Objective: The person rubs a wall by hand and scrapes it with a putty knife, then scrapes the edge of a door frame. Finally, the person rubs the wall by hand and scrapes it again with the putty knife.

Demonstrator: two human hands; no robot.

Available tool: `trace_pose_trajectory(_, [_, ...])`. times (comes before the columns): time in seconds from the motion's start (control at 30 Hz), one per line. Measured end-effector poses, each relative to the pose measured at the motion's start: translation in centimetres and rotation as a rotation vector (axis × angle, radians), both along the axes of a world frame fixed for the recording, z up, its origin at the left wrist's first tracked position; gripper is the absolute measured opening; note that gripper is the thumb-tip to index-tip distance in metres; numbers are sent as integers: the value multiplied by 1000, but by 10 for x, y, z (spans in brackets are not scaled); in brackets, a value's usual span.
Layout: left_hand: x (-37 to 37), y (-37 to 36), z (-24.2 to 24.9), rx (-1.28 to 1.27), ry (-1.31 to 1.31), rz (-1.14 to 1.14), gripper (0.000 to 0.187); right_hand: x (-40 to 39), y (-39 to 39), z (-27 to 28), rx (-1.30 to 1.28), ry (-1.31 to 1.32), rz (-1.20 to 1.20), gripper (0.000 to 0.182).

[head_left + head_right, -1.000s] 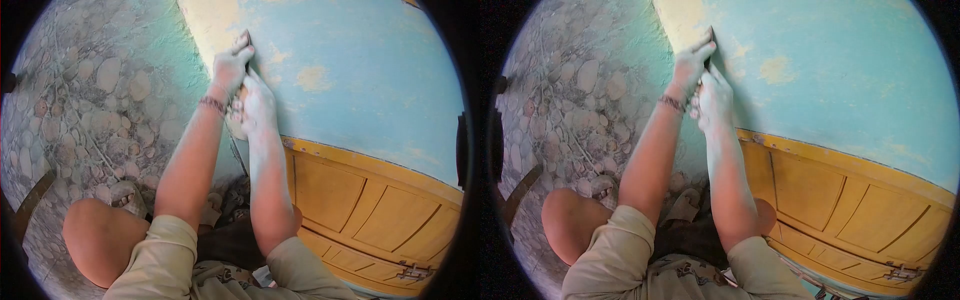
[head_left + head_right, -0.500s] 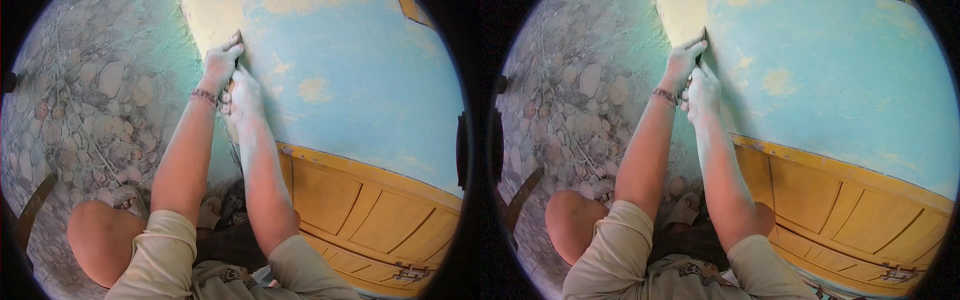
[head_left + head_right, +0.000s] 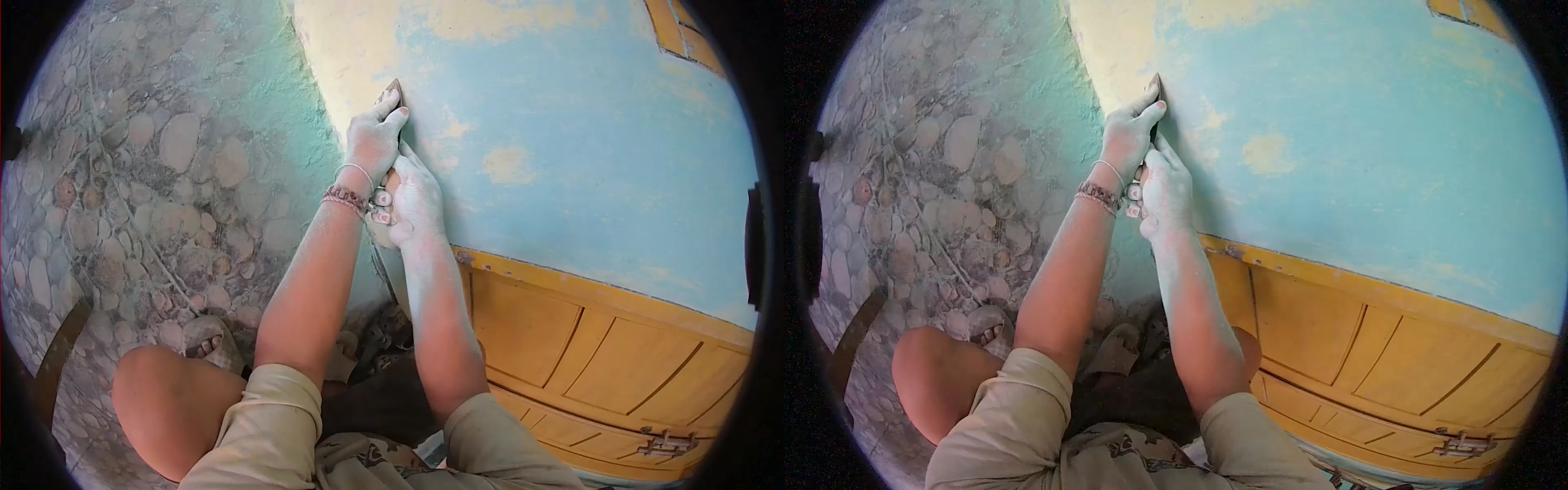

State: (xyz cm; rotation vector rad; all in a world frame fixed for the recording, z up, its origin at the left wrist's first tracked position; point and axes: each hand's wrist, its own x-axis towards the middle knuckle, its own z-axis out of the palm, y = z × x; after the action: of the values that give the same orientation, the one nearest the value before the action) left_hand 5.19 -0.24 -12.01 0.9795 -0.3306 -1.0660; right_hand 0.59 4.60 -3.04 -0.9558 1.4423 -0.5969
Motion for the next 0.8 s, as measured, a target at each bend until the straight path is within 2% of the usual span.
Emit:
trace_pose_trajectory(0.07, [3,-3,2,47,-25,-23,42,4,-9,2,19,43,34,44])
trace_pose_trajectory(0.17, [27,-16,2,-17,197,5,41,16,-19,-5,18,24,44,45])
trace_pose_trajectory(0.3, [11,0,11,-127,40,-19,41,6,6,10,-30,13,1,45])
trace_pose_trajectory(0.37, [-15,13,18,-79,-100,22,42,-18,15,10,-30,-44,-12,45])
trace_pose_trajectory(0.47, [-17,5,10,-114,14,26,42,-10,6,5,-33,-41,10,43])
trace_pose_trajectory(0.53, [12,-6,10,-145,87,27,43,11,-4,5,-11,4,-8,43])
trace_pose_trajectory(0.63, [46,-3,19,33,131,-151,42,26,-10,-11,-52,-48,15,43])
trace_pose_trajectory(0.8, [-6,3,1,-26,-113,93,40,-4,3,-4,-32,-21,46,44])
